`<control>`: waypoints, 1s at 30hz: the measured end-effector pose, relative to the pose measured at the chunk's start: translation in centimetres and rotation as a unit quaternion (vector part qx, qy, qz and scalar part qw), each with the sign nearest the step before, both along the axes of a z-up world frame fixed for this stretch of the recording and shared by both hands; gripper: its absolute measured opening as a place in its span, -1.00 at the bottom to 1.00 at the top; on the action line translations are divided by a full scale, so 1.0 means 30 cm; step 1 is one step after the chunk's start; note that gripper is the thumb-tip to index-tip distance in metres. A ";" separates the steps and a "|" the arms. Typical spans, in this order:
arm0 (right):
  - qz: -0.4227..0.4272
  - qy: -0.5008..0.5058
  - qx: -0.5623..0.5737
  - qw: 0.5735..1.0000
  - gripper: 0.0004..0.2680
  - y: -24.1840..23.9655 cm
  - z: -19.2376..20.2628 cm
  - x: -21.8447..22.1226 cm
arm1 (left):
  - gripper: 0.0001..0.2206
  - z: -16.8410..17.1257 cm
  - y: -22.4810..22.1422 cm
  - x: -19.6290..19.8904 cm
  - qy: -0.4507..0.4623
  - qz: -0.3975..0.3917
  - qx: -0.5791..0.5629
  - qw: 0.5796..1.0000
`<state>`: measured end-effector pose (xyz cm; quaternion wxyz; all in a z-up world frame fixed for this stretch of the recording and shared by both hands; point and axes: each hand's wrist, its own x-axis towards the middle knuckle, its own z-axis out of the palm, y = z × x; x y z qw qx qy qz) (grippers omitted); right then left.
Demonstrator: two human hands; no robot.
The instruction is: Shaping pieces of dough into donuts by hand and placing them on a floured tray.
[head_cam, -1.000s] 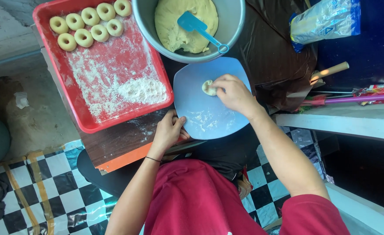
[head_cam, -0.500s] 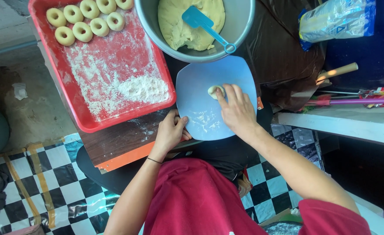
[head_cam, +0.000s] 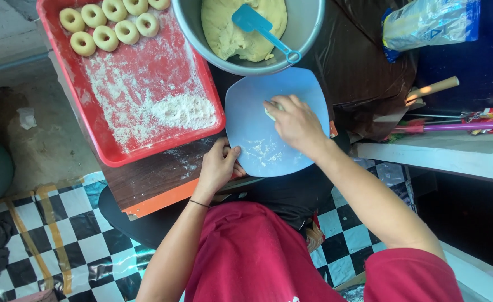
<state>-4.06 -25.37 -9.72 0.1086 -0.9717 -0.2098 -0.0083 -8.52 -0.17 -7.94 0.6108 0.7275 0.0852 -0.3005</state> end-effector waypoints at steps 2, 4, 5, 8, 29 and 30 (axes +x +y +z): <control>0.005 -0.024 -0.010 1.000 -0.66 -0.005 0.056 -0.037 | -0.71 -0.002 -0.001 -0.002 -0.002 0.002 -0.002 1.000; 0.012 -0.050 -0.021 0.998 -0.65 -0.016 0.081 -0.074 | -0.71 -0.007 0.000 -0.003 -0.006 0.005 -0.005 1.000; 0.007 -0.047 -0.043 0.998 -0.64 -0.030 0.080 -0.096 | -0.71 -0.008 -0.003 -0.001 0.000 0.008 -0.005 1.000; -0.009 -0.034 -0.069 0.997 -0.64 -0.034 0.066 -0.125 | -0.71 -0.005 -0.006 0.003 0.010 0.007 -0.006 1.000; -0.056 -0.060 0.057 0.995 -0.90 -0.013 0.026 -0.072 | -0.71 0.000 0.002 -0.001 -0.008 0.001 0.001 1.000; -0.033 -0.078 0.008 0.996 -0.82 -0.010 0.038 -0.094 | -0.69 0.004 -0.002 0.004 -0.003 -0.002 0.004 1.000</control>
